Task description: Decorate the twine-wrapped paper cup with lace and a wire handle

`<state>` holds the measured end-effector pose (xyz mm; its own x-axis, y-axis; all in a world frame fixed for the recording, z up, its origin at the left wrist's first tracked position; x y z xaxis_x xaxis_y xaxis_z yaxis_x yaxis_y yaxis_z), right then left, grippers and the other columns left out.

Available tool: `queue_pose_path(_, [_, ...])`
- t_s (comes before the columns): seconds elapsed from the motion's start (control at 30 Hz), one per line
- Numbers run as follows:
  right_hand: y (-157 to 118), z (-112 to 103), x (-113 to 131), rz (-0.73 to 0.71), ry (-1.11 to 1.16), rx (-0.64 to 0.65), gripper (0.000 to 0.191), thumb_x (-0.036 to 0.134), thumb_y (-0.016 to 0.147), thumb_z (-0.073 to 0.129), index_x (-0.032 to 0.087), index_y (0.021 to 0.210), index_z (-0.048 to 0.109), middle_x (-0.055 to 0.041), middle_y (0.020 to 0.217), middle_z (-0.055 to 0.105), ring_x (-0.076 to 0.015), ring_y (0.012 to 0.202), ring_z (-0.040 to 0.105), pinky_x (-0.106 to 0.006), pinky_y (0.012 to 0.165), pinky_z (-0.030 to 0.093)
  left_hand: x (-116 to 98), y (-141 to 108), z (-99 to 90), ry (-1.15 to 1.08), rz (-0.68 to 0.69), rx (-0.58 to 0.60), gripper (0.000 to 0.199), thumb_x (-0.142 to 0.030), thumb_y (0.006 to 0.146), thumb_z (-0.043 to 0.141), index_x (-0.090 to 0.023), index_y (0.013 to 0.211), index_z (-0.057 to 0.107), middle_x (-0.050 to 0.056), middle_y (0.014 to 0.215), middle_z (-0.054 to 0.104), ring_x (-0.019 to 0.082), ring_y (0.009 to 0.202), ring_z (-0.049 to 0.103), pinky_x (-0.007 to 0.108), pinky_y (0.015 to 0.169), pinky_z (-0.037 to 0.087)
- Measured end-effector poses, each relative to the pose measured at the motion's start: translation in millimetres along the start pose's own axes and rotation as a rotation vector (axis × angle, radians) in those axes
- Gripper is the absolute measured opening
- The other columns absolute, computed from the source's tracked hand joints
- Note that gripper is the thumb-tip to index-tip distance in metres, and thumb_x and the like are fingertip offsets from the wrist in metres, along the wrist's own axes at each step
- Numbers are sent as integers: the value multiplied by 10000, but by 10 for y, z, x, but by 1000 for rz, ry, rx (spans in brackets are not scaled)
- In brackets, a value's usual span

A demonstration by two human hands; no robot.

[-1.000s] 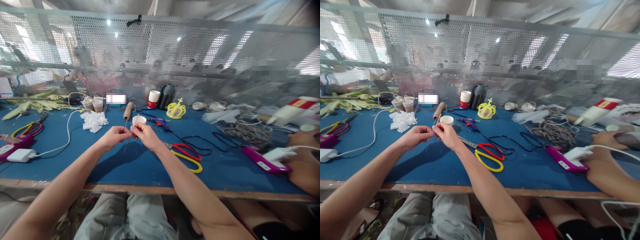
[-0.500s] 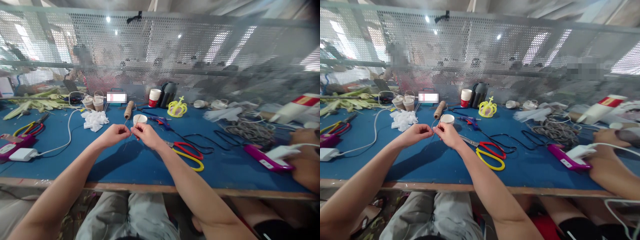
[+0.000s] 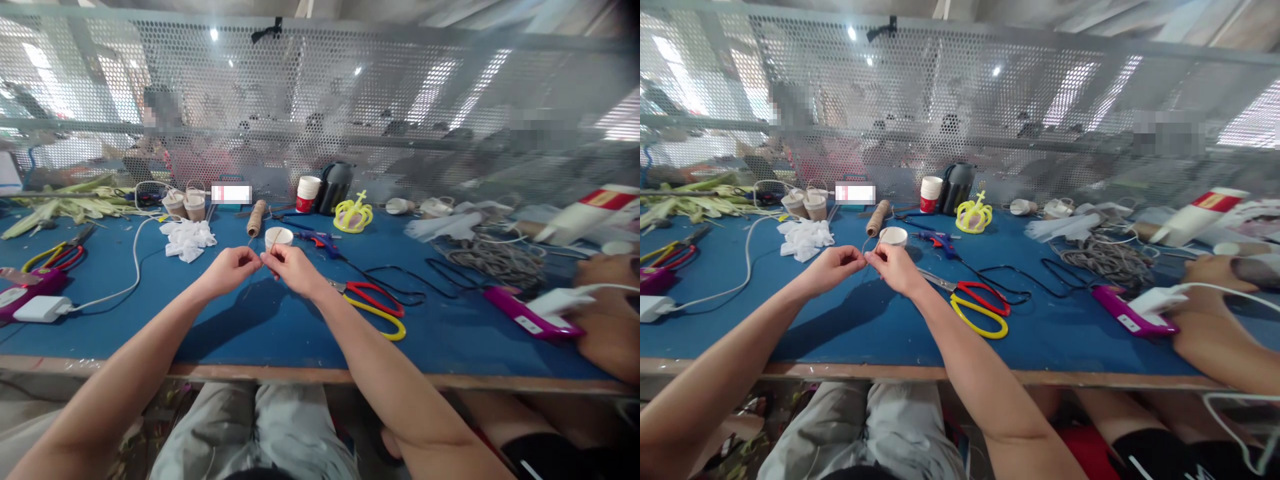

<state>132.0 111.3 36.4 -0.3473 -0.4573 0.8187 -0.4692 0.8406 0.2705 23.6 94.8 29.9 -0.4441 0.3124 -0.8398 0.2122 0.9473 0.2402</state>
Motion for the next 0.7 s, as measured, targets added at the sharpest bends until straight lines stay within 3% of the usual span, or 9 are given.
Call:
queue_pose_path(0.23, [5, -21, -18, 13, -30, -40, 287, 399, 775, 477, 180, 599, 418, 45, 456, 446, -88, 422, 420, -222, 452, 336, -29, -17, -9, -79, -40, 43, 242, -365, 704, 502, -133, 648, 542, -20, 568, 487, 75, 501, 373, 212, 480, 287])
queue_pose_path(0.7, [0, -32, -22, 16, -91, -122, 266, 344, 754, 498, 183, 562, 409, 44, 464, 439, -93, 468, 387, -228, 476, 297, 0, -24, -20, -22, -68, 2, 159, -294, 631, 560, -136, 611, 553, -27, 526, 493, 81, 490, 378, 215, 476, 293])
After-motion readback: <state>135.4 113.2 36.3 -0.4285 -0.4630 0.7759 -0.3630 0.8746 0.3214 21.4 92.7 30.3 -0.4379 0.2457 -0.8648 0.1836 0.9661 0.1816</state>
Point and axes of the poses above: each hand's wrist, its own y-axis towards the middle knuckle, its own z-axis out of the palm, x = y × z, the point moved 7 cm from there along y, towards the middle knuckle
